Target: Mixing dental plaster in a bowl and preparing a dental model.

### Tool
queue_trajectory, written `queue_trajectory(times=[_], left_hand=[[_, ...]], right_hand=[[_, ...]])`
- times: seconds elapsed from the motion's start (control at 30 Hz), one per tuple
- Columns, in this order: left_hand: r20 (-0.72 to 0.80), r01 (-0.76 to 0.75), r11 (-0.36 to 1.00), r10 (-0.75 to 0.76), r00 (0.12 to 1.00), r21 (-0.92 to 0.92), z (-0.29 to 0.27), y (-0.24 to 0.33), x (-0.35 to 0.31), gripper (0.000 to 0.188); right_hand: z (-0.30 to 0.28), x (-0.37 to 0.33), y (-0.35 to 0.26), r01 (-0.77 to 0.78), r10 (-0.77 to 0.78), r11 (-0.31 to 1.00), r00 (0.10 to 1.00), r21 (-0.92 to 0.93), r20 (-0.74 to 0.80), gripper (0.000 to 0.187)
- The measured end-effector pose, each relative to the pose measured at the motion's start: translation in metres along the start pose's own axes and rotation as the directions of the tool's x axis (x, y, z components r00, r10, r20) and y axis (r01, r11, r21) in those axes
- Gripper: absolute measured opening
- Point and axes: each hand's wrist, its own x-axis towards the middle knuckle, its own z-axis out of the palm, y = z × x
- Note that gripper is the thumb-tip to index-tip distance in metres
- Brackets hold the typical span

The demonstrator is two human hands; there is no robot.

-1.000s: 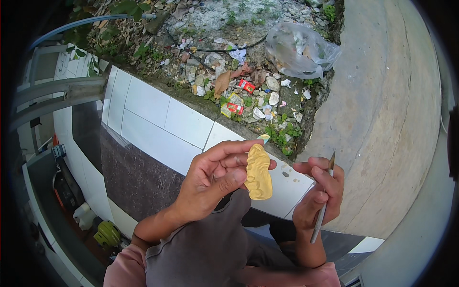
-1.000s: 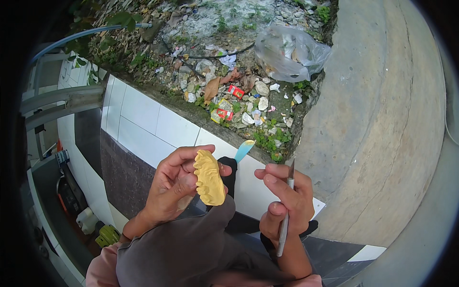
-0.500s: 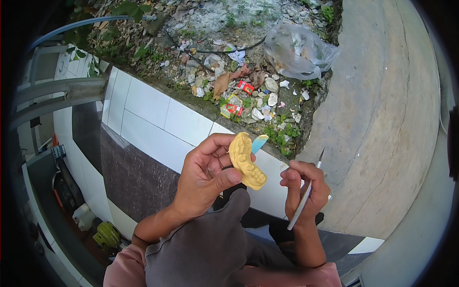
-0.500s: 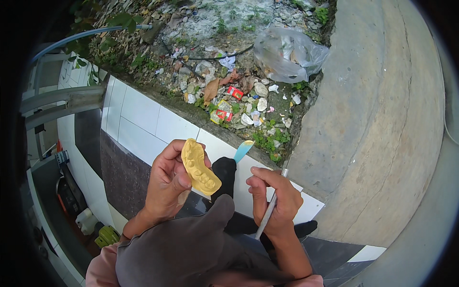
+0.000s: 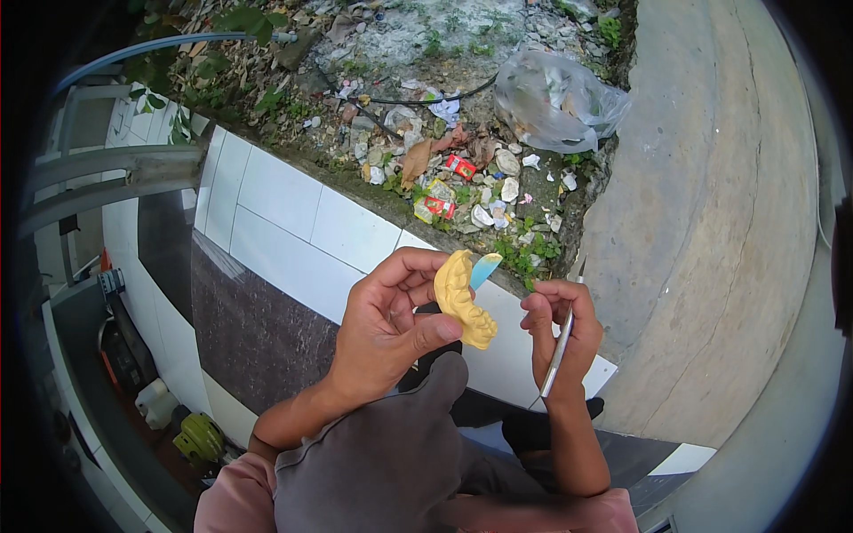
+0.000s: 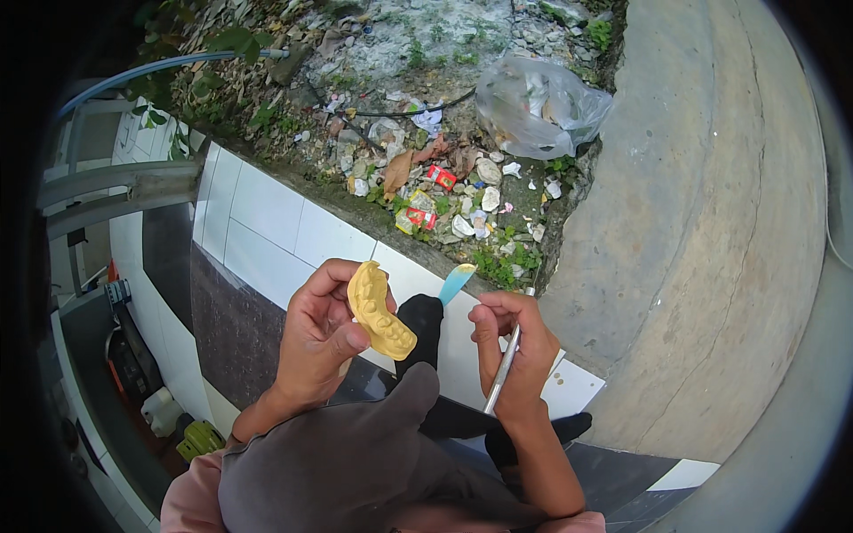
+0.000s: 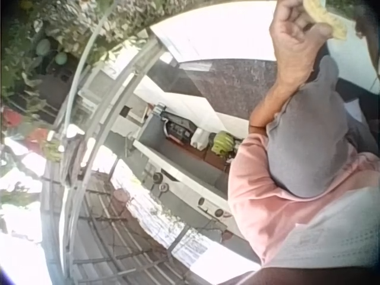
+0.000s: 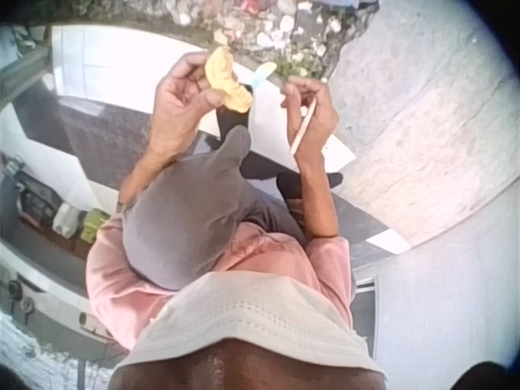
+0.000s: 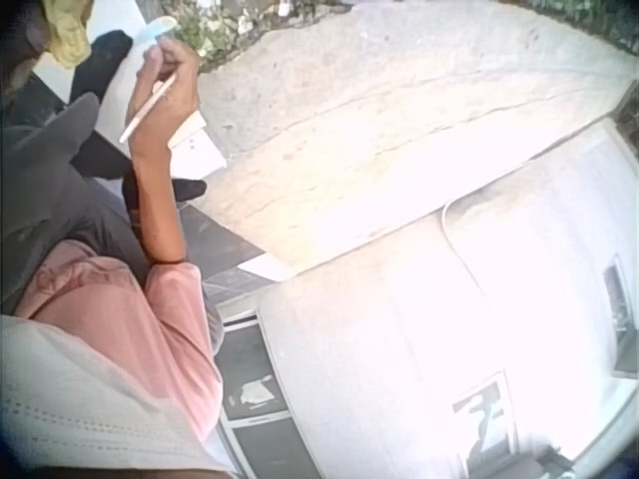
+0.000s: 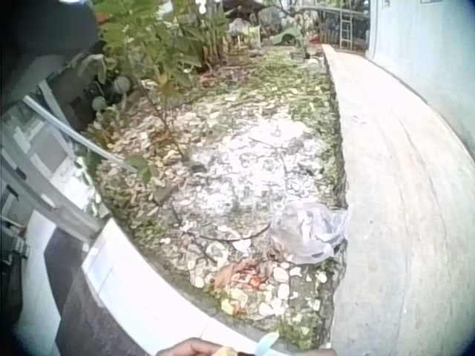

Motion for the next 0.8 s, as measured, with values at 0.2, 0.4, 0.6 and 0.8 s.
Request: queue_trajectory(times=[0.2,0.4,0.6,0.8], left_hand=[[-0.010,0.009,0.999,-0.008,1.000,0.034,0.003,0.005,-0.002,0.062],[0.091,-0.092,0.995,0.089,0.992,0.033,-0.011,0.000,-0.007,0.048],[0.044,-0.086,0.996,0.087,0.995,-0.033,-0.013,0.001,-0.018,0.046],[-0.093,-0.077,0.997,0.075,0.993,-0.018,-0.005,0.006,-0.032,0.062]], right_hand=[[0.000,0.006,0.051,-0.145,0.148,0.988,0.986,-0.052,0.071,0.013],[0.017,0.011,0.142,-0.259,0.289,0.921,0.955,-0.292,0.063,0.045],[0.030,0.012,0.171,-0.372,0.457,0.863,0.863,-0.343,0.215,0.044],[0.037,0.011,0.176,-0.235,0.385,0.860,0.881,-0.453,0.274,0.040]])
